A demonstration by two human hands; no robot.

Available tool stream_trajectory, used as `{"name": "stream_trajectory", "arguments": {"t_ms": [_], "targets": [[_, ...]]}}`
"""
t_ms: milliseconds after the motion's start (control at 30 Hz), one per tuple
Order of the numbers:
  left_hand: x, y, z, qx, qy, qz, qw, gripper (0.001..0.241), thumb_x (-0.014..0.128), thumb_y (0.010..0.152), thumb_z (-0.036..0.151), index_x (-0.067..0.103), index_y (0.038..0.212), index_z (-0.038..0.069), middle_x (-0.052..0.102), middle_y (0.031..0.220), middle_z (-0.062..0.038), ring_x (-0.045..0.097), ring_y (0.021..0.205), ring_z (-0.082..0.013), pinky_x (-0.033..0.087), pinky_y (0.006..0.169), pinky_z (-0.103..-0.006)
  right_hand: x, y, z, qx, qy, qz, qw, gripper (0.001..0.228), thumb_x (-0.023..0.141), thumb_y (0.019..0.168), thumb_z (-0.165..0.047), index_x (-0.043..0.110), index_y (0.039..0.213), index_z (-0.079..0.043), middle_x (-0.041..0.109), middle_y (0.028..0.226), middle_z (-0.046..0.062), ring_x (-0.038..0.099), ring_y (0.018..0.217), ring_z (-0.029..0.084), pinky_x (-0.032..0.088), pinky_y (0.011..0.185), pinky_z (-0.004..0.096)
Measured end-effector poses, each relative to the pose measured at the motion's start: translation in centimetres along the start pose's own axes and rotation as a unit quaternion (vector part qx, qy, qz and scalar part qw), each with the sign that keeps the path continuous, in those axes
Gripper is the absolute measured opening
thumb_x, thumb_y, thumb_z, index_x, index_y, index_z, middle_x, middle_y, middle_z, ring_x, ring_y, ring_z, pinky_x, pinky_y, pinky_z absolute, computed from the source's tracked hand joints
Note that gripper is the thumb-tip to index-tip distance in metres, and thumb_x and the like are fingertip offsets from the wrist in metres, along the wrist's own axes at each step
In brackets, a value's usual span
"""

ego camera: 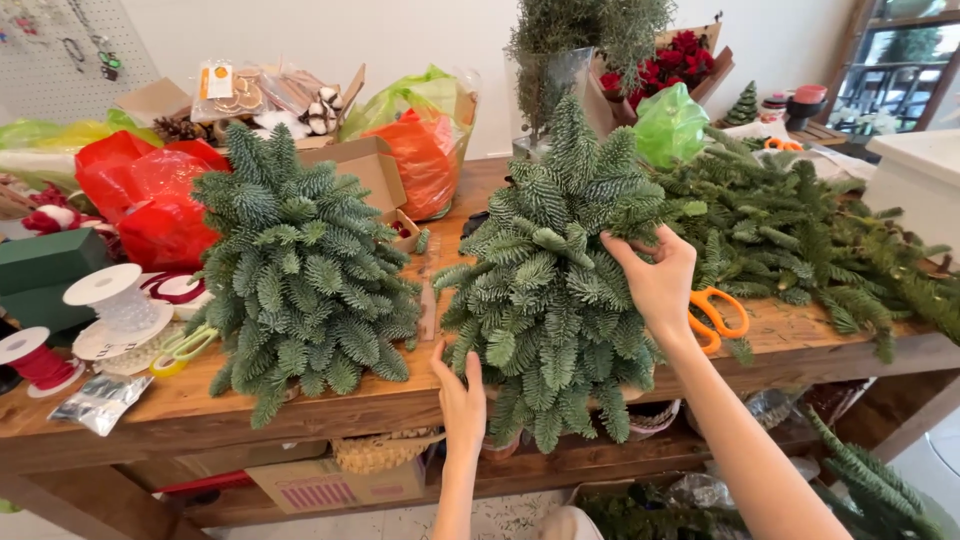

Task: The person trims small branches from a large pile of greenery on a wooden table using orange-handled shears. They then insert the cut pieces into two small potted evergreen trees to fill in gaps and adjust the foliage.

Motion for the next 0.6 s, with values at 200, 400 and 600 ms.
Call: {"name": "stream_trajectory", "arguments": {"t_ms": [200,400,600], "targets": [[0.0,0.5,-0.9,0.027,-0.010,-0.015,0.999,0.079,0.035,0.088,0.065,0.019,0.153,0.024,0.019,0.166,-0.008,0.029,0.148,-0.0331,0.024,0.116,-0.0565,0.8,-0.2,-2.0,-0.096,-0.008,-0.021,0.995,0.020,0.072,0.088,-0.004,0.071,0.109,-0.005,0.074,0.104,0.005,0.069,0.093,0.014,0.058,0.085,0.026],[0.0,0.5,-1.4,0.041,-0.023,-0.012,0.999,0.071,0.039,0.090,0.060,0.026,0.149,0.025,0.032,0.161,-0.013,0.040,0.144,-0.0307,0.030,0.114,-0.0524,0.7,-0.2,-2.0,-0.055,-0.044,-0.012,0.997,0.011,0.076,0.088,-0.015,0.070,0.084,-0.007,0.076,0.084,0.002,0.064,0.075,0.007,0.044,0.110,0.035],[-0.1,0.9,-1.4,0.047,-0.025,-0.018,0.998,0.077,0.039,0.088,0.064,0.023,0.152,0.025,0.031,0.162,-0.011,0.041,0.142,-0.0328,0.029,0.115,-0.0564,0.5,-0.3,-1.5,-0.038,-0.042,-0.008,0.998,0.009,0.077,0.088,-0.013,0.072,0.083,-0.006,0.075,0.084,0.003,0.064,0.074,0.007,0.052,0.092,0.030]]}}
Point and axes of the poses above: each hand's wrist, its own y-axis towards the middle knuckle, its own x-axis out of the palm, z = x × y, the point moved 8 cm from there along y, towards the middle knuckle
